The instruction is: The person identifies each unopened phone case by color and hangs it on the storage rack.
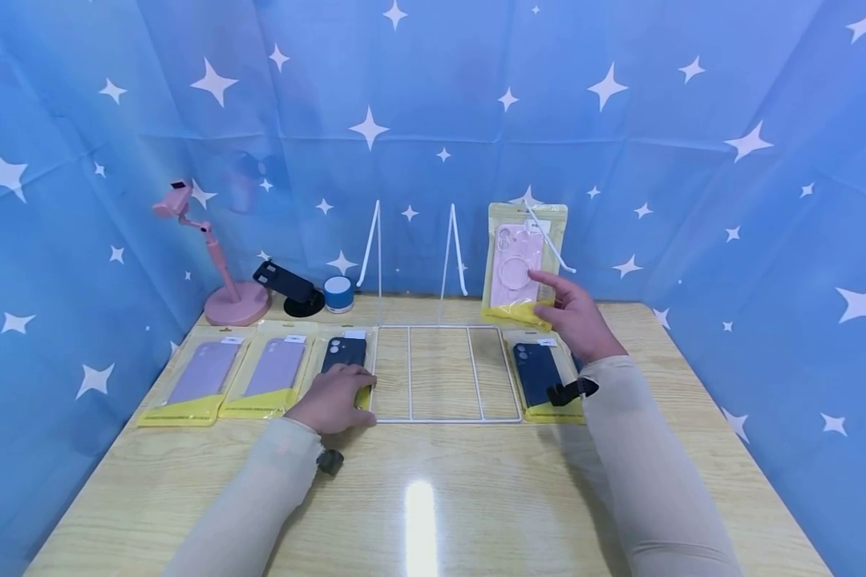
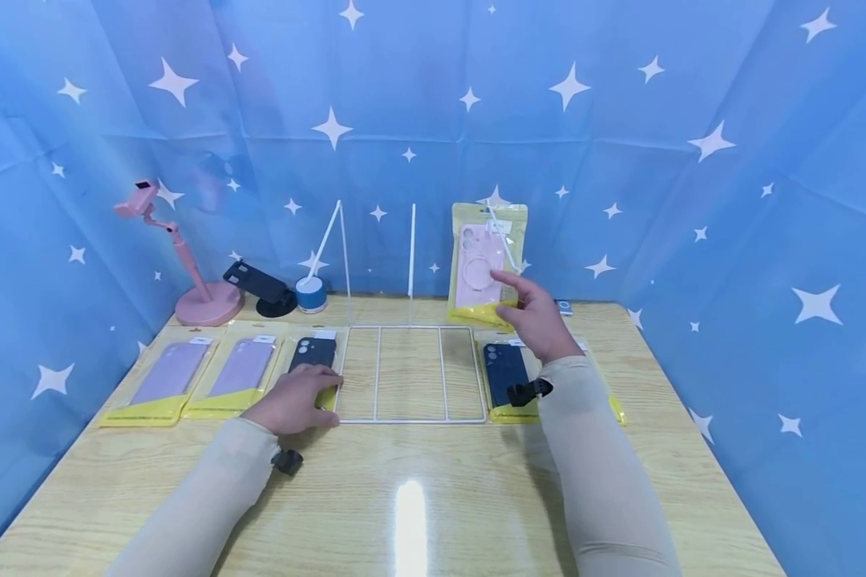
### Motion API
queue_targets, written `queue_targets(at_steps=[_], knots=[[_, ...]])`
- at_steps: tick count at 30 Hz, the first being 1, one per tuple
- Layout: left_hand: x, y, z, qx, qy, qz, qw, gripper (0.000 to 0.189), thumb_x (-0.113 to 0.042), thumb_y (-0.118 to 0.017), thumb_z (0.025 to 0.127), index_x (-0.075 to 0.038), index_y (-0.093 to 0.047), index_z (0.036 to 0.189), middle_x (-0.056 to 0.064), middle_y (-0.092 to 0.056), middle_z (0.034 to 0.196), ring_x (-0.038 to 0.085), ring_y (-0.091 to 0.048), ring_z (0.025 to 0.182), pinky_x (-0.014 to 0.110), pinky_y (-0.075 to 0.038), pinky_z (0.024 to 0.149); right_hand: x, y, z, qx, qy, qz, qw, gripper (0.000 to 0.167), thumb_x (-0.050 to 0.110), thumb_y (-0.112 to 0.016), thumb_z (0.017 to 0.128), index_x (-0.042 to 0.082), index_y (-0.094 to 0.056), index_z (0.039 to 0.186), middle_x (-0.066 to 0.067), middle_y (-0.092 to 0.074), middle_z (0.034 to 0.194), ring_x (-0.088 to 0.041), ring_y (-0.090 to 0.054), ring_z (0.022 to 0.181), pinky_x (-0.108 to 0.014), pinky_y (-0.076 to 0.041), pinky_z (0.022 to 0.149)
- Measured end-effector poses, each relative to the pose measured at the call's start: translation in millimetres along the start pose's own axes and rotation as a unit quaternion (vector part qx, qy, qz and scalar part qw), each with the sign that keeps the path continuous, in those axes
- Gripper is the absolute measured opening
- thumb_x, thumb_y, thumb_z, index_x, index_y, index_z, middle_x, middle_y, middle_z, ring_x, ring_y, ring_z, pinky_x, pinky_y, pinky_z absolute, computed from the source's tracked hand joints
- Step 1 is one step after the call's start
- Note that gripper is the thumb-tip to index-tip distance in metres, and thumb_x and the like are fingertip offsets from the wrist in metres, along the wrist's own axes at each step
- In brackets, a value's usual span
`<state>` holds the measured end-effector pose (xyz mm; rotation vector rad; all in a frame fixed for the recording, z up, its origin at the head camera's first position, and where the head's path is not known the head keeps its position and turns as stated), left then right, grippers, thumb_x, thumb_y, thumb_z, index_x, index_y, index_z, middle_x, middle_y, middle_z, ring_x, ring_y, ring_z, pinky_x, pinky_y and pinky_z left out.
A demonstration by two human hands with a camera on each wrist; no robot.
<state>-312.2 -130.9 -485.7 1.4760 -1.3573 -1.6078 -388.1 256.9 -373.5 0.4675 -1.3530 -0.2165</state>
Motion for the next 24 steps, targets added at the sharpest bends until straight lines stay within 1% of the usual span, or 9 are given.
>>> queue_targets(at_steps=[3,5,10,12,14,16,18,21,24], knots=[[0.0,0.2,-0.1,0.001,0.0,0.0,1.0,0.071,-0.041,-0.088,0.084,-0.017,-0.064,0.147,0.007,-0.055,0.156,0.034,-0.044,0.145,0.057,-0.039,0.119,-1.8,0.0,0.3,0.002,0.0,0.008,1.0,0.06,0.013,-0.061,0.107,0.036,-0.045,0.16,-0.002,-0.035,0.167,-0.022,-0.05,0.084,-0.026,-0.051,0.069],[-0.1,0.3,-0.1,0.002,-0.001,-0.001,1.0,0.071,-0.041,-0.088,0.084,-0.017,-0.064,0.147,0.007,-0.054,0.156,0.034,-0.044,0.145,0.057,-0.04,0.119,-3.4,0.5,-0.1,0.003,-0.001,0.019,0.9998,0.06,0.012,-0.06,0.107,0.037,-0.045,0.16,-0.002,-0.035,0.168,-0.022,-0.051,0.086,-0.026,-0.051,0.07],[-1.0,1.5,-0.5,0.005,-0.004,0.001,1.0,0.071,-0.041,-0.088,0.085,-0.016,-0.063,0.147,0.008,-0.054,0.157,0.034,-0.044,0.146,0.056,-0.039,0.12,-7.4,2.7,-1.9,0.001,-0.002,0.041,0.9991,0.062,0.01,-0.059,0.107,0.035,-0.044,0.161,-0.007,-0.041,0.159,-0.02,-0.049,0.088,-0.023,-0.052,0.072],[-1.3,2.1,-0.8,0.006,-0.004,0.001,1.0,0.071,-0.041,-0.087,0.086,-0.016,-0.063,0.147,0.009,-0.054,0.157,0.034,-0.044,0.146,0.056,-0.038,0.12,-9.2,3.2,-2.8,0.002,-0.002,0.051,0.9987,0.062,0.01,-0.058,0.107,0.033,-0.043,0.162,-0.011,-0.043,0.157,-0.02,-0.053,0.097,-0.021,-0.054,0.077],[-1.3,2.4,-1.0,0.007,-0.004,0.001,1.0,0.071,-0.04,-0.087,0.086,-0.016,-0.063,0.147,0.009,-0.054,0.157,0.034,-0.043,0.146,0.056,-0.038,0.12,-11.0,3.5,-4.1,0.002,-0.003,0.067,0.9977,0.063,0.009,-0.058,0.107,0.03,-0.042,0.163,-0.013,-0.044,0.158,-0.024,-0.058,0.115,-0.021,-0.056,0.085],[-1.2,2.5,-1.0,0.007,-0.003,0.0,1.0,0.071,-0.04,-0.087,0.086,-0.016,-0.063,0.147,0.009,-0.054,0.157,0.034,-0.043,0.146,0.056,-0.038,0.121,-13.2,3.8,-6.6,0.004,-0.003,0.08,0.9967,0.063,0.009,-0.059,0.106,0.027,-0.041,0.164,-0.014,-0.043,0.162,-0.029,-0.054,0.134,-0.021,-0.056,0.092],[-1.4,2.5,-1.2,0.007,-0.004,0.0,1.0,0.07,-0.04,-0.087,0.086,-0.015,-0.063,0.147,0.009,-0.054,0.156,0.035,-0.043,0.146,0.056,-0.038,0.12,-15.3,4.6,-10.6,0.003,-0.001,0.087,0.9962,0.063,0.011,-0.06,0.106,0.025,-0.04,0.164,-0.012,-0.041,0.166,-0.033,-0.048,0.146,-0.019,-0.056,0.096],[-1.6,2.3,-1.2,0.008,-0.004,-0.001,1.0,0.07,-0.04,-0.087,0.086,-0.015,-0.063,0.147,0.009,-0.053,0.157,0.035,-0.043,0.146,0.056,-0.038,0.12,-18.9,8.0,-18.4,-0.007,0.003,0.09,0.9959,0.061,0.015,-0.061,0.107,0.024,-0.041,0.164,-0.007,-0.038,0.169,-0.032,-0.044,0.15,-0.016,-0.054,0.098],[-1.6,2.2,-1.3,0.007,-0.003,-0.003,1.0,0.071,-0.039,-0.087,0.086,-0.016,-0.063,0.148,0.009,-0.053,0.157,0.035,-0.043,0.147,0.056,-0.038,0.12,-20.6,13.7,-27.8,-0.026,0.012,0.105,0.9941,0.058,0.014,-0.062,0.107,0.023,-0.044,0.162,-0.005,-0.043,0.166,-0.025,-0.05,0.146,-0.015,-0.054,0.098]])
Point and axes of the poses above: each hand's wrist, its own z-axis towards the middle knuckle, its own y-axis out of the back of the hand, x = y × z, the point moved 6 cm from there along z, towards the middle knuckle
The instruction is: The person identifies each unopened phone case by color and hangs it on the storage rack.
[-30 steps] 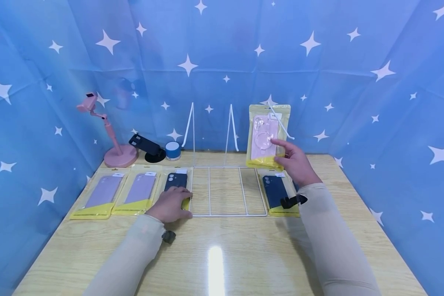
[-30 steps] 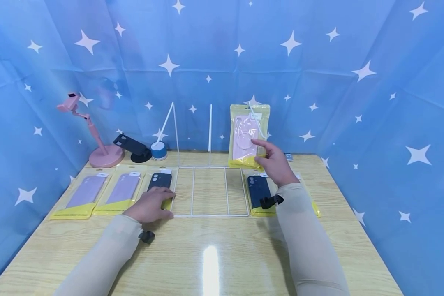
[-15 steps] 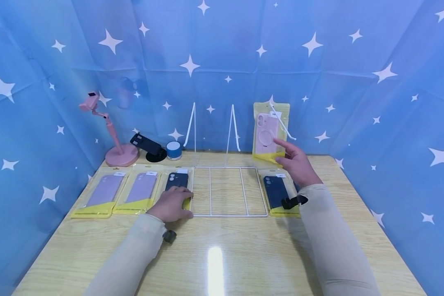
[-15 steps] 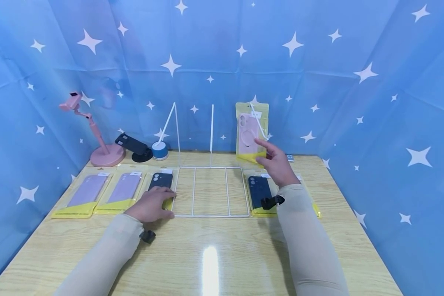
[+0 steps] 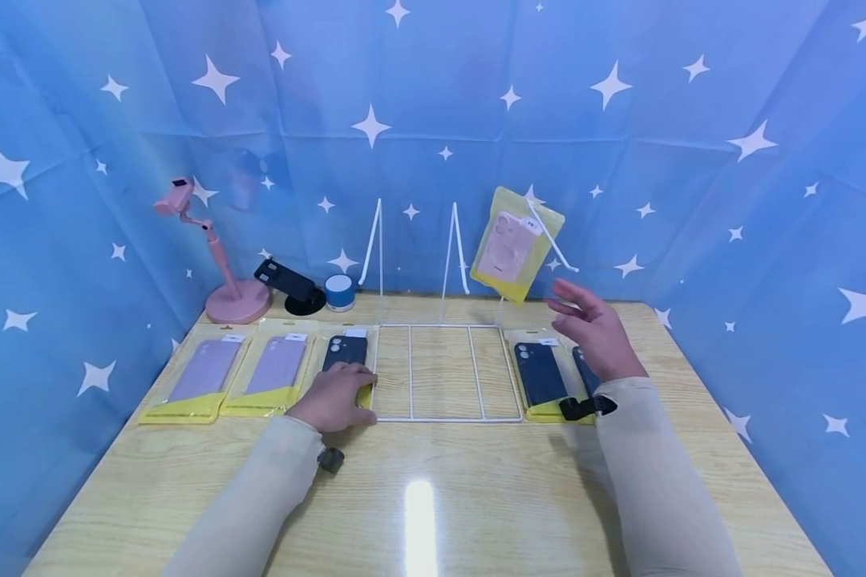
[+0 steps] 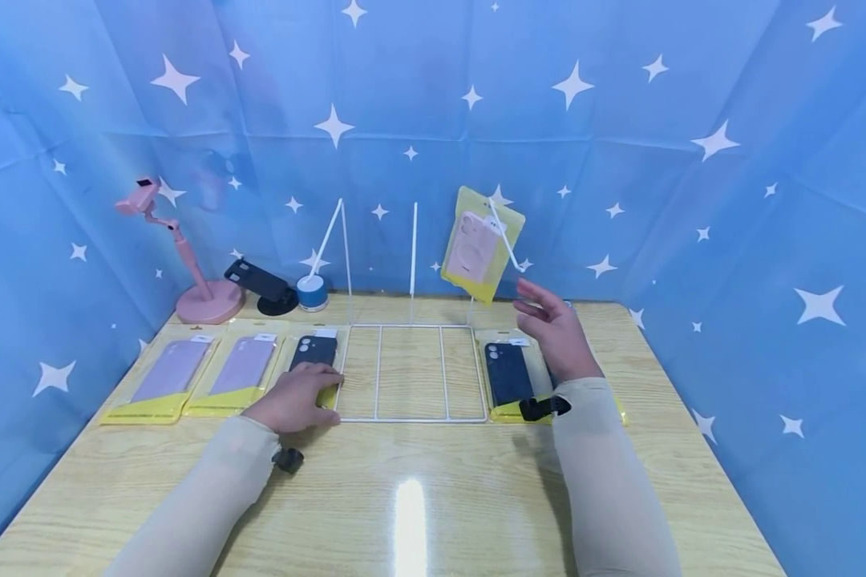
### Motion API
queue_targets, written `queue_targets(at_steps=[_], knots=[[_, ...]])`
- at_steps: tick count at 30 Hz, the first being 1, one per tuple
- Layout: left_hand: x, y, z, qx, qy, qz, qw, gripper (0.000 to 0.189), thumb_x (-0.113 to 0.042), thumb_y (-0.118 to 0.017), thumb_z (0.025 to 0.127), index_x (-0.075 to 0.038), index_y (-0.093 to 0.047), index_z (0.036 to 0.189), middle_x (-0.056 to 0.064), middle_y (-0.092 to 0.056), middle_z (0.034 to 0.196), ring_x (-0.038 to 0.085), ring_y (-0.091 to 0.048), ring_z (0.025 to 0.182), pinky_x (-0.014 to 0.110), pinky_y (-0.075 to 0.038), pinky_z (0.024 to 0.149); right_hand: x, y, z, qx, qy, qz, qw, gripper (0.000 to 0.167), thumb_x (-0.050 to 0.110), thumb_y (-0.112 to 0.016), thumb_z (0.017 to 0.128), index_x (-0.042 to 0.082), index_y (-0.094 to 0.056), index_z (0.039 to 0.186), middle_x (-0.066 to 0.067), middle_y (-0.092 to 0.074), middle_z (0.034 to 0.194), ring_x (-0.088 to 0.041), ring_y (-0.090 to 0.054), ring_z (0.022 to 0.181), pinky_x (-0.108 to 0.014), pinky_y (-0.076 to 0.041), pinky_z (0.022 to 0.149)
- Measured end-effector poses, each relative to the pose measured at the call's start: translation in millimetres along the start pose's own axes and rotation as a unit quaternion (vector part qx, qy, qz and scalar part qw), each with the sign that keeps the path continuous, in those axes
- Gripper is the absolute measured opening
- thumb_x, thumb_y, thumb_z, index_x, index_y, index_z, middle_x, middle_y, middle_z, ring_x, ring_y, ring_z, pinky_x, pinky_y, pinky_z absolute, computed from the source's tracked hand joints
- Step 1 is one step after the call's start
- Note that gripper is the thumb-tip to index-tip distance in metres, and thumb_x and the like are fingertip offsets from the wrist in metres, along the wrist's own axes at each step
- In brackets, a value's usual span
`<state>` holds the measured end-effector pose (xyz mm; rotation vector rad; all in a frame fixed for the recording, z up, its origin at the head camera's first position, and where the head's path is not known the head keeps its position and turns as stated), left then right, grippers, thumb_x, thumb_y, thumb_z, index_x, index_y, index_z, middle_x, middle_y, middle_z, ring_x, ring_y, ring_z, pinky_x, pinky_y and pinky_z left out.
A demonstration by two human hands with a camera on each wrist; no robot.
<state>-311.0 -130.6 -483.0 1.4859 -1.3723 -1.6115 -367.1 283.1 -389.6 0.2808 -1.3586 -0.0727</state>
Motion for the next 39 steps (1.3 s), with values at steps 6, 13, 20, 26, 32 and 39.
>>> queue_targets(at_steps=[6,13,20,26,32,39], knots=[[0.5,0.1,-0.3,0.001,0.004,-0.004,1.0,0.071,-0.04,-0.087,0.086,-0.016,-0.062,0.148,0.009,-0.052,0.158,0.034,-0.043,0.147,0.056,-0.037,0.121,-1.7,16.7,-21.0,-0.057,-0.017,-0.009,0.9982,0.056,0.02,-0.064,0.107,0.023,-0.048,0.16,-0.002,-0.057,0.147,-0.007,-0.06,0.127,-0.014,-0.055,0.095],[2.7,0.1,1.8,0.0,0.004,0.0,1.0,0.072,-0.041,-0.087,0.086,-0.017,-0.062,0.149,0.008,-0.052,0.158,0.034,-0.042,0.147,0.056,-0.037,0.121,-14.0,41.4,-35.3,-0.052,-0.09,-0.136,0.9853,0.064,0.043,-0.059,0.108,0.023,-0.038,0.165,-0.018,-0.047,0.16,-0.027,-0.055,0.139,-0.049,-0.046,0.117],[1.1,-0.5,2.2,0.005,0.002,-0.006,1.0,0.073,-0.041,-0.087,0.086,-0.017,-0.062,0.149,0.008,-0.051,0.159,0.034,-0.042,0.147,0.056,-0.037,0.121,-27.0,64.5,-50.1,-0.013,-0.151,-0.217,0.9643,0.076,0.053,-0.058,0.106,0.014,-0.034,0.166,-0.03,-0.041,0.161,-0.053,-0.043,0.144,-0.072,-0.04,0.113],[1.3,-0.9,2.2,0.003,0.0,0.002,1.0,0.072,-0.041,-0.087,0.086,-0.017,-0.062,0.149,0.008,-0.052,0.158,0.034,-0.043,0.147,0.056,-0.037,0.121,-49.6,82.2,-54.8,0.018,-0.184,-0.256,0.9489,0.085,0.059,-0.059,0.103,0.007,-0.035,0.165,-0.033,-0.038,0.161,-0.055,-0.039,0.145,-0.074,-0.037,0.112],[2.2,-1.1,3.4,0.002,-0.001,0.003,1.0,0.073,-0.042,-0.087,0.085,-0.017,-0.062,0.149,0.008,-0.053,0.157,0.033,-0.044,0.145,0.055,-0.038,0.12,-76.5,93.7,-56.8,0.045,-0.226,-0.275,0.9336,0.091,0.061,-0.064,0.099,0.007,-0.033,0.165,-0.038,-0.026,0.165,-0.062,-0.031,0.146,-0.073,-0.04,0.111],[3.9,-2.0,4.0,0.005,0.004,0.002,1.0,0.072,-0.042,-0.088,0.085,-0.017,-0.062,0.149,0.008,-0.052,0.158,0.033,-0.043,0.145,0.056,-0.039,0.12,-92.5,93.9,-56.4,0.099,-0.238,-0.318,0.9122,0.102,0.062,-0.071,0.094,0.01,-0.025,0.168,-0.042,-0.02,0.164,-0.065,-0.023,0.147,-0.076,-0.037,0.112]])
Point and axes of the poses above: each hand's wrist, its own z-axis towards the middle knuckle, its own y-axis out of the back of the hand, x = y × z, the point moved 6 cm from there along z, towards the middle knuckle
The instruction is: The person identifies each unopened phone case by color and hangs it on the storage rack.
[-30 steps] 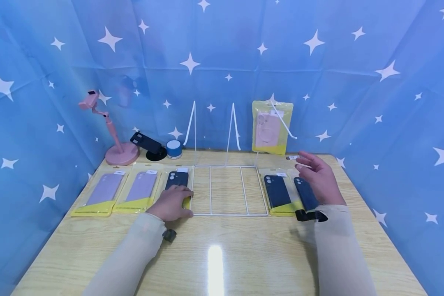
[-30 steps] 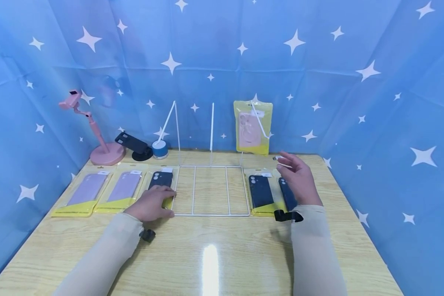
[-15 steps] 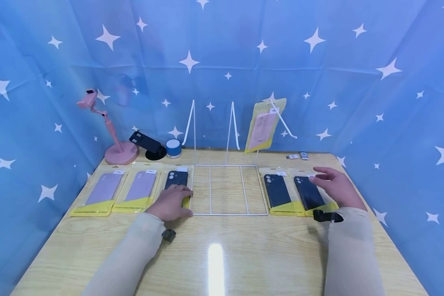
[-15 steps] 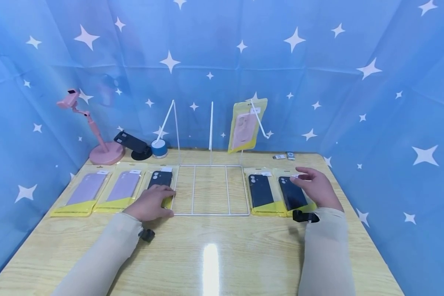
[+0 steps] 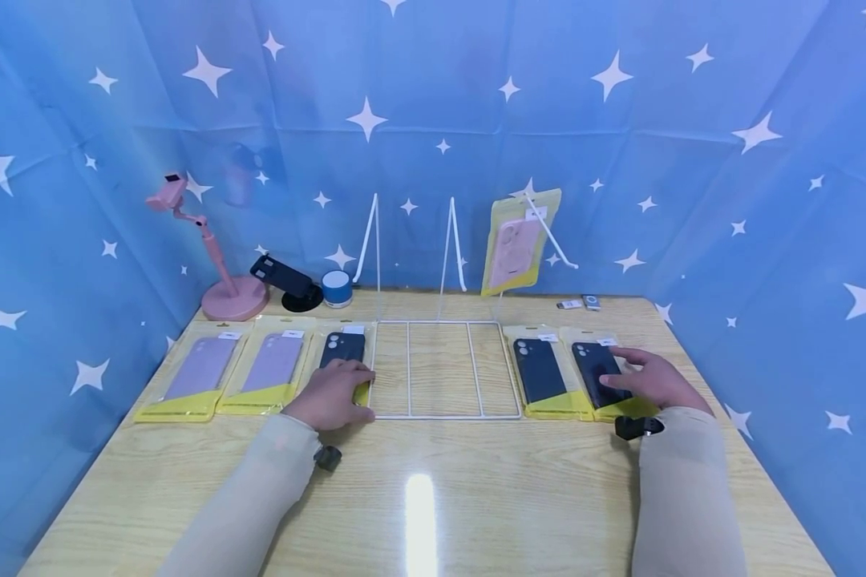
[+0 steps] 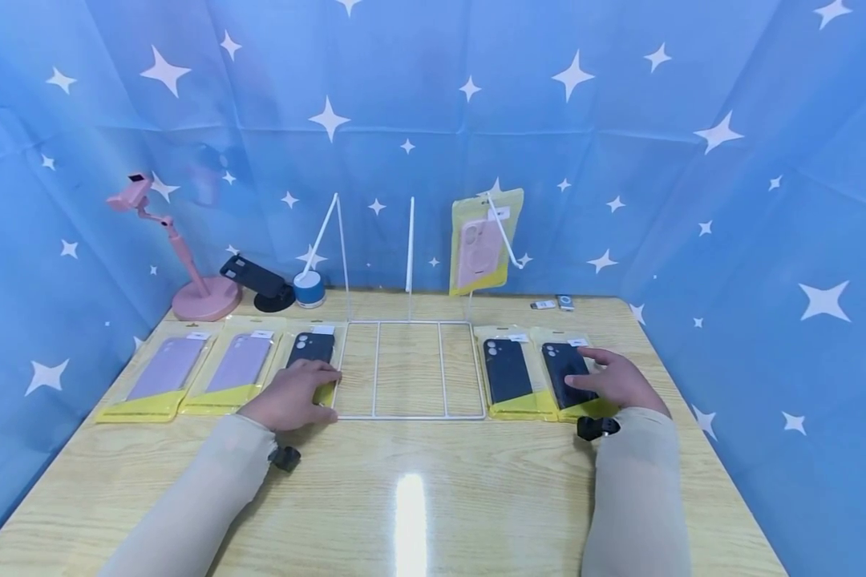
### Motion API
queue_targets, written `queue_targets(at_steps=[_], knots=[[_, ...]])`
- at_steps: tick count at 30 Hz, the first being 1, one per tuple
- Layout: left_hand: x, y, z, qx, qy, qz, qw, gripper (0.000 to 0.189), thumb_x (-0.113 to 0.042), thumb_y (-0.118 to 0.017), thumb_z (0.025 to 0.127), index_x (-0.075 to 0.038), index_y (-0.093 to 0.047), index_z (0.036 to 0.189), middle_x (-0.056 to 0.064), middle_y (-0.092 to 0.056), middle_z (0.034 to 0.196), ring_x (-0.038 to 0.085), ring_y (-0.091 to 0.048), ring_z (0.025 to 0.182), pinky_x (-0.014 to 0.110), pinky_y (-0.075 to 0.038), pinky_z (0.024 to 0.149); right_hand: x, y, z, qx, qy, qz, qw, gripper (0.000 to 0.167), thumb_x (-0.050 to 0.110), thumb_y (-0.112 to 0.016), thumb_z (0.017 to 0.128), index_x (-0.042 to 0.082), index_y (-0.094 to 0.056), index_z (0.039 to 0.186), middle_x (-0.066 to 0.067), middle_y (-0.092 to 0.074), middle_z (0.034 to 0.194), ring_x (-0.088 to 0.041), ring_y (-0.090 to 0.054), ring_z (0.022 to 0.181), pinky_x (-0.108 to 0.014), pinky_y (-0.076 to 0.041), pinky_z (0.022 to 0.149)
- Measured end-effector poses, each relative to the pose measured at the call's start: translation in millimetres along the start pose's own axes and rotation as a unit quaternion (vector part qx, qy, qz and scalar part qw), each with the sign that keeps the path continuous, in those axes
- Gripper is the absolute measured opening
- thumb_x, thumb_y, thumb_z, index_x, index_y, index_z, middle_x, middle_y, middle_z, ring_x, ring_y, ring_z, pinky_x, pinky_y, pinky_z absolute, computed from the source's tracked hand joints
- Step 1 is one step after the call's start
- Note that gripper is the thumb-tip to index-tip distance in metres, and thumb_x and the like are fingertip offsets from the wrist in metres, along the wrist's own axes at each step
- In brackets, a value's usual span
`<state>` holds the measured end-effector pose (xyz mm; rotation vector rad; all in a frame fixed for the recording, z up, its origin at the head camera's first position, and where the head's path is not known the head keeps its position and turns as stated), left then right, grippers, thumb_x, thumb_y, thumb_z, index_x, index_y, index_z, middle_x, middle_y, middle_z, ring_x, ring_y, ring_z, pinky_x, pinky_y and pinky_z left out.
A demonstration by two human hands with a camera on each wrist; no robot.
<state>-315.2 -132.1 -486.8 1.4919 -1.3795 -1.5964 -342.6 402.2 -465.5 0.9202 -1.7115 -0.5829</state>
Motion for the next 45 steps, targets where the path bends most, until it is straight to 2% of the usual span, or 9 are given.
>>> queue_targets(at_steps=[3,8,11,19,35,40,45], knots=[[0.3,-0.1,0.1,-0.001,0.0,0.001,1.0,0.072,-0.041,-0.088,0.085,-0.017,-0.062,0.149,0.008,-0.052,0.158,0.033,-0.043,0.145,0.056,-0.039,0.119,-3.5,-2.0,3.5,0.001,0.001,-0.017,0.9999,0.109,0.062,-0.075,0.091,0.008,-0.021,0.169,-0.044,-0.018,0.163,-0.067,-0.021,0.147,-0.077,-0.035,0.112],[0.0,0.0,-0.3,0.0,0.002,-0.004,1.0,0.072,-0.041,-0.087,0.086,-0.017,-0.062,0.149,0.008,-0.053,0.158,0.033,-0.043,0.146,0.056,-0.039,0.12,-12.8,-6.5,10.6,0.002,-0.036,-0.052,0.998,0.129,0.067,-0.081,0.082,0.005,-0.008,0.169,-0.051,0.0,0.159,-0.073,-0.017,0.142,-0.08,-0.037,0.107],[-0.4,0.7,-0.1,-0.001,0.001,-0.003,1.0,0.072,-0.041,-0.087,0.086,-0.017,-0.062,0.148,0.007,-0.053,0.157,0.033,-0.043,0.146,0.056,-0.039,0.12,-14.9,-8.7,13.6,0.001,-0.053,-0.068,0.9963,0.136,0.069,-0.082,0.079,0.005,-0.002,0.169,-0.054,0.005,0.156,-0.074,-0.018,0.139,-0.08,-0.038,0.104],[-0.7,1.6,0.1,0.0,0.002,0.0,1.0,0.072,-0.042,-0.087,0.086,-0.017,-0.062,0.149,0.007,-0.052,0.158,0.033,-0.043,0.146,0.056,-0.039,0.12,-5.6,-12.7,13.0,0.018,-0.039,-0.041,0.9982,0.131,0.059,-0.083,0.084,0.005,0.002,0.169,-0.045,-0.011,0.163,-0.068,-0.021,0.145,-0.078,-0.035,0.111],[-2.9,1.8,-0.3,0.001,-0.002,0.002,1.0,0.073,-0.042,-0.087,0.086,-0.017,-0.062,0.149,0.008,-0.052,0.158,0.033,-0.044,0.145,0.056,-0.038,0.12,1.1,-13.2,10.6,0.003,-0.04,-0.027,0.9988,0.121,0.043,-0.083,0.089,-0.002,-0.002,0.167,-0.046,-0.014,0.162,-0.068,-0.029,0.141,-0.076,-0.04,0.108],[-2.4,1.1,0.3,0.0,-0.003,0.005,1.0,0.073,-0.042,-0.087,0.086,-0.017,-0.062,0.149,0.008,-0.052,0.158,0.033,-0.044,0.145,0.056,-0.038,0.12,-1.0,-13.4,10.7,0.006,-0.048,-0.018,0.9987,0.124,0.043,-0.084,0.088,0.0,0.0,0.167,-0.045,-0.012,0.163,-0.067,-0.029,0.141,-0.076,-0.04,0.107],[-1.3,0.1,0.0,0.002,0.0,0.005,1.0,0.073,-0.042,-0.087,0.086,-0.017,-0.061,0.149,0.007,-0.052,0.158,0.033,-0.043,0.146,0.056,-0.038,0.12,-1.4,-12.5,10.9,0.007,-0.035,-0.017,0.9992,0.123,0.043,-0.085,0.088,0.004,-0.001,0.169,-0.044,-0.013,0.163,-0.067,-0.032,0.14,-0.075,-0.041,0.106]])
Point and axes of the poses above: each hand's wrist, its own z-axis towards the middle knuckle, its own y-axis out of the back of the hand, x = y × z, the point moved 6 cm from there along z, towards the middle knuckle
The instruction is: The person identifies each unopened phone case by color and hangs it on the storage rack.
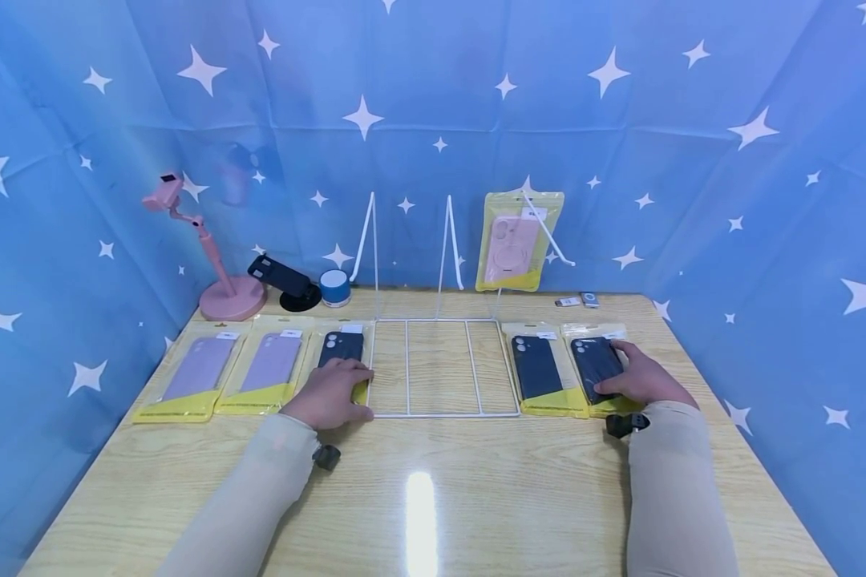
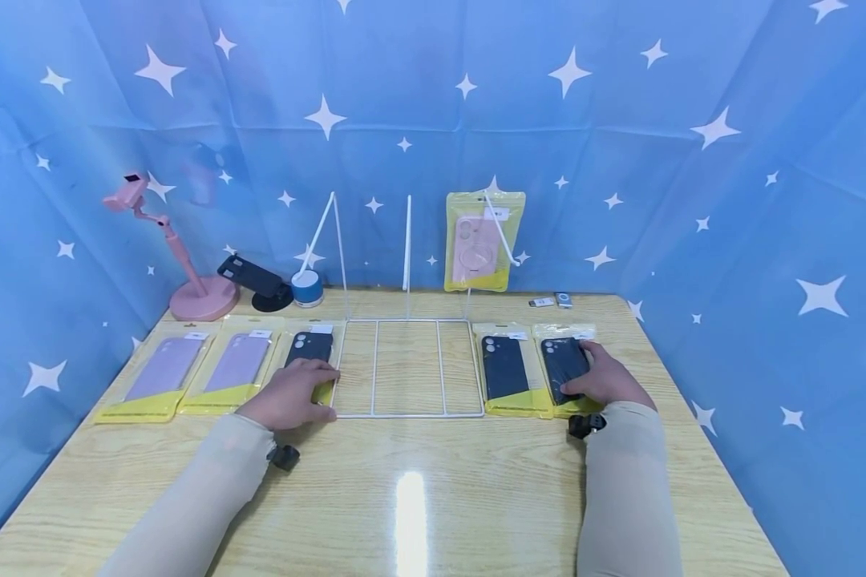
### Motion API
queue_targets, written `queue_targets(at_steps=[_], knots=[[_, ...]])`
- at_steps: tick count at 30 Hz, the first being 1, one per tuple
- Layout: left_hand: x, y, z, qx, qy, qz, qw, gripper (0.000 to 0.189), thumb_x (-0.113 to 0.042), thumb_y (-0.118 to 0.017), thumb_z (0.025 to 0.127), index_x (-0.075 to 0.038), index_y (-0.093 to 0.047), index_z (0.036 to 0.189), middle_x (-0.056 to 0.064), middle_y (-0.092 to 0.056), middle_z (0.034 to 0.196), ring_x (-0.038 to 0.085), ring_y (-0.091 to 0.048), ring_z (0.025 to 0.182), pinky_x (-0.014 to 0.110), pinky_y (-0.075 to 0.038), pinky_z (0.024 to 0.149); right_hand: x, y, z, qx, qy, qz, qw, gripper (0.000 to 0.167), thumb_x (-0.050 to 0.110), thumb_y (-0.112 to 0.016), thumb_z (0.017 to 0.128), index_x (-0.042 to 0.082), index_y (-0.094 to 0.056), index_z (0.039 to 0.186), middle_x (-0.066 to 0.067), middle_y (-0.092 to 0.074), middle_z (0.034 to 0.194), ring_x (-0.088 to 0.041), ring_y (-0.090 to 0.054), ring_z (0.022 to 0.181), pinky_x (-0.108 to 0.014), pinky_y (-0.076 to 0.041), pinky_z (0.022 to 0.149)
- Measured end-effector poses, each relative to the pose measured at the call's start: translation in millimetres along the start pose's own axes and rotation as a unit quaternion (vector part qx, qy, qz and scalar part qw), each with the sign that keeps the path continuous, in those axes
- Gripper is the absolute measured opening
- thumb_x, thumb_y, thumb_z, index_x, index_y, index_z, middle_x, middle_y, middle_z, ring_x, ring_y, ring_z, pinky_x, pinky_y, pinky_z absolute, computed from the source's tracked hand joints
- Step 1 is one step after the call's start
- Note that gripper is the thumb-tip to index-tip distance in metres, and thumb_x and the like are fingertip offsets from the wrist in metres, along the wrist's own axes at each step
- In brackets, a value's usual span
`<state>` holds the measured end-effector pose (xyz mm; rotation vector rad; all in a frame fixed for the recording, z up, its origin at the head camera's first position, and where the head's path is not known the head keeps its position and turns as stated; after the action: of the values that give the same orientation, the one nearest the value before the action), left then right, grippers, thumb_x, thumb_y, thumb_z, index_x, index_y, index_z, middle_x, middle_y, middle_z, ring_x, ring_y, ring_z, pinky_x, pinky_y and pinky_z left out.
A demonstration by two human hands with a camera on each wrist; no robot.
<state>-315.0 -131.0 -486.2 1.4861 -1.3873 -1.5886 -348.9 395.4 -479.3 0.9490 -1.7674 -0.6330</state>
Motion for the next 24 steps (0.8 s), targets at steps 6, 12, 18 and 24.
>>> queue_targets(at_steps=[6,12,18,24], knots=[[-0.4,-0.3,-1.2,0.002,0.003,-0.007,1.0,0.072,-0.041,-0.087,0.086,-0.018,-0.062,0.149,0.007,-0.052,0.158,0.033,-0.042,0.146,0.056,-0.038,0.12,-1.7,6.6,-6.1,-0.008,0.003,0.013,0.9999,0.108,0.036,-0.079,0.092,0.008,-0.01,0.17,-0.044,-0.026,0.158,-0.058,-0.049,0.127,-0.063,-0.054,0.095],[-1.5,-0.1,-0.8,-0.001,-0.004,-0.005,1.0,0.072,-0.041,-0.087,0.085,-0.017,-0.062,0.149,0.008,-0.053,0.158,0.033,-0.043,0.145,0.056,-0.038,0.12,-2.1,19.6,-13.3,-0.037,0.014,0.011,0.9992,0.086,0.022,-0.069,0.098,0.007,-0.02,0.168,-0.044,-0.036,0.152,-0.042,-0.057,0.11,-0.043,-0.052,0.083],[-0.2,0.1,-0.9,-0.003,-0.006,-0.005,1.0,0.072,-0.041,-0.087,0.085,-0.016,-0.062,0.148,0.009,-0.053,0.157,0.034,-0.044,0.145,0.057,-0.038,0.12,2.7,24.0,-17.8,-0.028,0.039,0.022,0.9986,0.075,0.016,-0.059,0.101,0.011,-0.026,0.168,-0.046,-0.027,0.158,-0.029,-0.057,0.076,-0.039,-0.05,0.065],[0.2,-0.6,-0.7,-0.004,-0.005,-0.008,0.9999,0.072,-0.041,-0.087,0.086,-0.017,-0.062,0.149,0.008,-0.052,0.158,0.034,-0.042,0.147,0.057,-0.037,0.121,7.9,27.0,-23.1,-0.027,0.063,0.037,0.997,0.063,0.011,-0.051,0.102,0.009,-0.038,0.164,-0.046,-0.023,0.16,-0.013,-0.037,0.048,-0.037,-0.047,0.052]])
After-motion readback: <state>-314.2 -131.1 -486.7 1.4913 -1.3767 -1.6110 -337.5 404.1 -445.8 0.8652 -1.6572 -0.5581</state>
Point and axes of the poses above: each hand's wrist, its own z-axis towards the middle knuckle, its own y-axis out of the back of the hand, x = y × z, the point moved 6 cm from there along z, towards the middle knuckle
